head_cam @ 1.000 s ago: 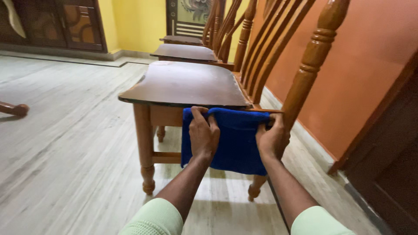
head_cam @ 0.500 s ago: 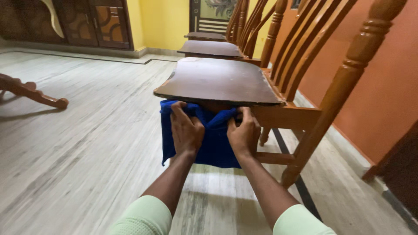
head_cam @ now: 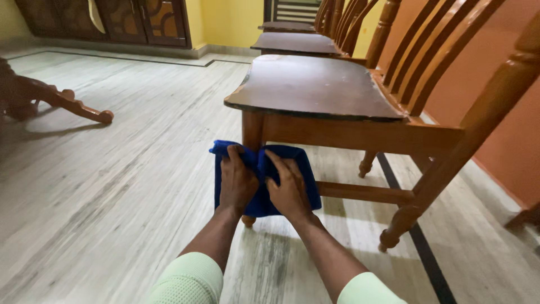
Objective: The person wipes the exterior wooden surfaces of a cabinet with a blue cloth, then applies liquid from a spray bottle to several wooden chairs and wipes them clean.
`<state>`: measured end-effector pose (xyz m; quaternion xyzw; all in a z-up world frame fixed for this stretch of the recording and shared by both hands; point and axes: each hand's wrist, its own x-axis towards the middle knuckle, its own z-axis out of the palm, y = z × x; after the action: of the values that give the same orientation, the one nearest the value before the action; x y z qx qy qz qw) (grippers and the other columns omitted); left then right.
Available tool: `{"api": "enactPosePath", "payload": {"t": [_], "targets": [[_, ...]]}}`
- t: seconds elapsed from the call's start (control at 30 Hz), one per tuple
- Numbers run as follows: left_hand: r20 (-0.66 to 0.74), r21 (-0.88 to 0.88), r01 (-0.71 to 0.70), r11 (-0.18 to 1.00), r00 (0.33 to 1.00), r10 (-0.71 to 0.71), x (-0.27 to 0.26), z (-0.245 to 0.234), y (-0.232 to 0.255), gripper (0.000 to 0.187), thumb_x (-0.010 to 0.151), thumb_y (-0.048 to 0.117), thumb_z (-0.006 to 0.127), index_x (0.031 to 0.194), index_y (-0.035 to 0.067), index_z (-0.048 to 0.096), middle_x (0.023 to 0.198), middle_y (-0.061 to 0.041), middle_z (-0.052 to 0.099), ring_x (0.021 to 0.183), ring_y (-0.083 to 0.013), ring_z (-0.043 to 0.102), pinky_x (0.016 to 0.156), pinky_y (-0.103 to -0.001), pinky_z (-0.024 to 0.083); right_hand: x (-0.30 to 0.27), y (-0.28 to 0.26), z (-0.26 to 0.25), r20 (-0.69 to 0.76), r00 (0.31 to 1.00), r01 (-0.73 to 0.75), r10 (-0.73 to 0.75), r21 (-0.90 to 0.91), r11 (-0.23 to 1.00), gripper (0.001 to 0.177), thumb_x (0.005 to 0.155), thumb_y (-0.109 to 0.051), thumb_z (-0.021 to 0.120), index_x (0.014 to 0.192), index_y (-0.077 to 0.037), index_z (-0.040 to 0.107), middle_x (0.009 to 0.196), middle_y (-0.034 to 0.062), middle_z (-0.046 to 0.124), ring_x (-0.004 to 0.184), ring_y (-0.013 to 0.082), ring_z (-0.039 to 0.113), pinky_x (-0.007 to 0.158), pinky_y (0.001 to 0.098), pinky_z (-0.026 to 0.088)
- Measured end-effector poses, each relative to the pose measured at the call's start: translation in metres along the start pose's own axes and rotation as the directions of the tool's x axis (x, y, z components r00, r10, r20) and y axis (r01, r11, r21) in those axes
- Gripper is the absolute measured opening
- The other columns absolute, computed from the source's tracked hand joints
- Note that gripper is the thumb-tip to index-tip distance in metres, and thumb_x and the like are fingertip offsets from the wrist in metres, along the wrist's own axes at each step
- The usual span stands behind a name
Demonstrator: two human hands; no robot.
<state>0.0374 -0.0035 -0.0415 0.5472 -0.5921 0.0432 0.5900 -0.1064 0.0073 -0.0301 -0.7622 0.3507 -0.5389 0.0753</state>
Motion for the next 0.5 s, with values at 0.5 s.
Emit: {"api": "enactPosePath", "payload": {"t": [0.5], "targets": [[0.367,0.120,0.142,0.983,0.913,-0.177,-0.067,0.024,-0.130,0.037,0.076,-0.006,0.053,0.111,0.007,0.052,0.094,-0.031,0.067,0.093,-0.0534,0.063,0.081,-0.059,0.050,-0.099,0.052,0.077,0.451,0.824,-0.377,0.344,-0.017,0.926,0.081,0.083,-0.006,0.075,0.153,-0.016,0.036,0.147,0.0185,0.050,0.136,0.0401,0.048,0.110,0.0434,0.041]]}}
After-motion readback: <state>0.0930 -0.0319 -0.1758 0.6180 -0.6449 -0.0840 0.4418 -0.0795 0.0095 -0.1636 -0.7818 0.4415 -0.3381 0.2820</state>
